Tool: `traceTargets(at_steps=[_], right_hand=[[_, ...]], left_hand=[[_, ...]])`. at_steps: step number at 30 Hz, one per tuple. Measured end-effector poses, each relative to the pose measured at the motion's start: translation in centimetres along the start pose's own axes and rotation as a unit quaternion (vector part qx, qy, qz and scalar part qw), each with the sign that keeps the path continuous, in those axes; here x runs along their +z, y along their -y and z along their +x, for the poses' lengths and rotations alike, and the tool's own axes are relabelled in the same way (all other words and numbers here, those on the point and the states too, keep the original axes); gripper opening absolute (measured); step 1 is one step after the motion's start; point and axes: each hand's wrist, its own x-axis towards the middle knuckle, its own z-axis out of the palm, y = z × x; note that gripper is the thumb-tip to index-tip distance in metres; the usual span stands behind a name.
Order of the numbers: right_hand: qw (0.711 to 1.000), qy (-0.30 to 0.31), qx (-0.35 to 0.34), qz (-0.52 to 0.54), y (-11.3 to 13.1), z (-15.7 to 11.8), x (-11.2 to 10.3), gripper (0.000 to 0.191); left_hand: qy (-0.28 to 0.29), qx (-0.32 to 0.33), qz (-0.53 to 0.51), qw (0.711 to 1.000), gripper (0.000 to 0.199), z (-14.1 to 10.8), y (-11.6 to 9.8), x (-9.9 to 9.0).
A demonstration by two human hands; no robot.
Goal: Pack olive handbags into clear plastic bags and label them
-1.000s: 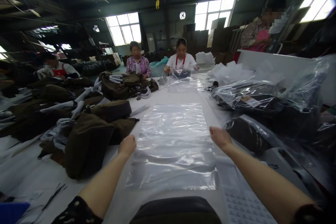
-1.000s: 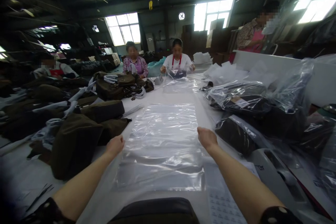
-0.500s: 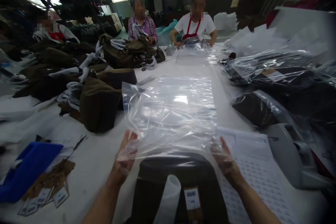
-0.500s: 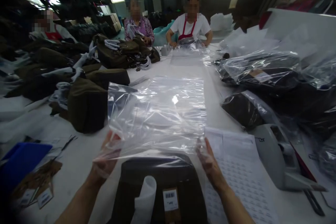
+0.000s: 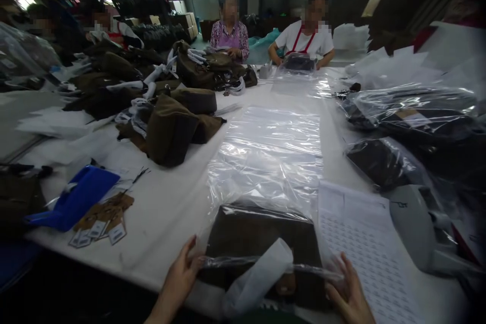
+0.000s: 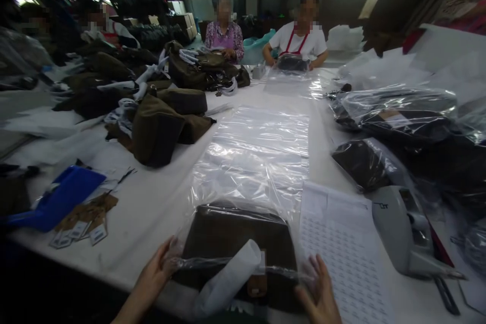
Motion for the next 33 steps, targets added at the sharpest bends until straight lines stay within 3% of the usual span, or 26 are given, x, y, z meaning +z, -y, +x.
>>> traceTargets(at_steps=[2,3,5,6,7,9,11,13,16,18,20,21,24,25,26,27,29,30,31,33], right_hand=[[0.988,-0.073,-0.131,-0.045,1.3,-1.1,-0.3,0.058],[0.976,-0.067,-0.199,-0.064,2.2,-1.6,0.1,0.047],[0.951,0.03,-0.296,-0.09,4.6,-2.4,1.9,0.027],[0.934,0.095,-0.328,-0.108,5.8,-2.6,3.2,0.026],[0.91,0.151,-0.365,-0.13,7.1,-2.7,4.6,0.03],[0.849,0.218,-0.454,-0.159,9.6,-2.3,7.1,0.039],[0.8,0.236,-0.518,-0.187,11.7,-1.6,8.9,0.048],[0.789,0.219,-0.526,-0.231,13.4,-1.0,9.9,0.056],[0.795,0.171,-0.504,-0.292,14.7,-0.9,10.8,0.061],[0.788,0.156,-0.508,-0.312,14.8,-1.1,11.1,0.062],[0.777,0.155,-0.519,-0.321,14.1,-1.3,10.7,0.059],[0.77,0.156,-0.533,-0.316,13.4,-1.5,10.2,0.055],[0.725,0.171,-0.615,-0.258,10.2,-1.9,6.8,0.038],[0.727,0.156,-0.626,-0.234,9.0,-2.0,5.3,0.034],[0.751,0.121,-0.61,-0.221,7.7,-2.0,3.8,0.035],[0.805,0.056,-0.551,-0.212,6.5,-2.0,2.5,0.039],[0.91,-0.032,-0.361,-0.2,4.6,-1.4,0.6,0.052],[0.947,-0.032,-0.261,-0.183,4.0,-0.9,0.2,0.056],[0.972,0.007,-0.176,-0.155,3.6,-0.4,0.1,0.057],[0.991,0.111,-0.051,-0.052,3.3,1.0,0.6,0.053]], left_hand=[[-0.089,0.157,0.12,0.976,0.052,-0.3,-2.7,0.3],[-0.115,0.259,0.168,0.944,0.044,-0.2,-4.3,0.7],[-0.093,0.422,0.22,0.874,0.032,0.2,-7.6,2.0],[-0.063,0.46,0.222,0.857,0.027,0.6,-9.1,2.8],[-0.033,0.465,0.208,0.86,0.021,1.1,-10.5,3.5],[0.01,0.399,0.132,0.907,0.011,2.3,-12.9,4.6],[0.015,0.305,0.024,0.952,0.015,3.3,-14.5,4.7],[0.007,0.285,-0.054,0.957,0.015,3.4,-15.3,3.6],[0.02,0.408,-0.038,0.912,0.007,1.3,-14.1,1.1],[0.076,0.514,0.056,0.852,0.012,-0.6,-11.6,-0.2],[0.132,0.557,0.16,0.805,0.015,-2.1,-8.3,-0.6],[0.146,0.554,0.195,0.796,0.016,-2.6,-6.6,-0.6],[0.122,0.524,0.227,0.812,0.02,-3.0,-2.3,0.0],[0.105,0.522,0.228,0.815,0.021,-2.9,-1.4,0.1],[0.082,0.522,0.23,0.817,0.023,-2.8,-0.6,0.2],[0.05,0.517,0.233,0.822,0.026,-2.7,0.0,0.3],[-0.03,0.487,0.235,0.841,0.031,-2.1,0.9,0.3],[-0.071,0.462,0.233,0.853,0.031,-1.7,1.2,0.3],[-0.105,0.432,0.228,0.866,0.03,-1.3,1.6,0.4],[-0.143,0.369,0.204,0.895,0.026,0.0,2.2,0.7]])
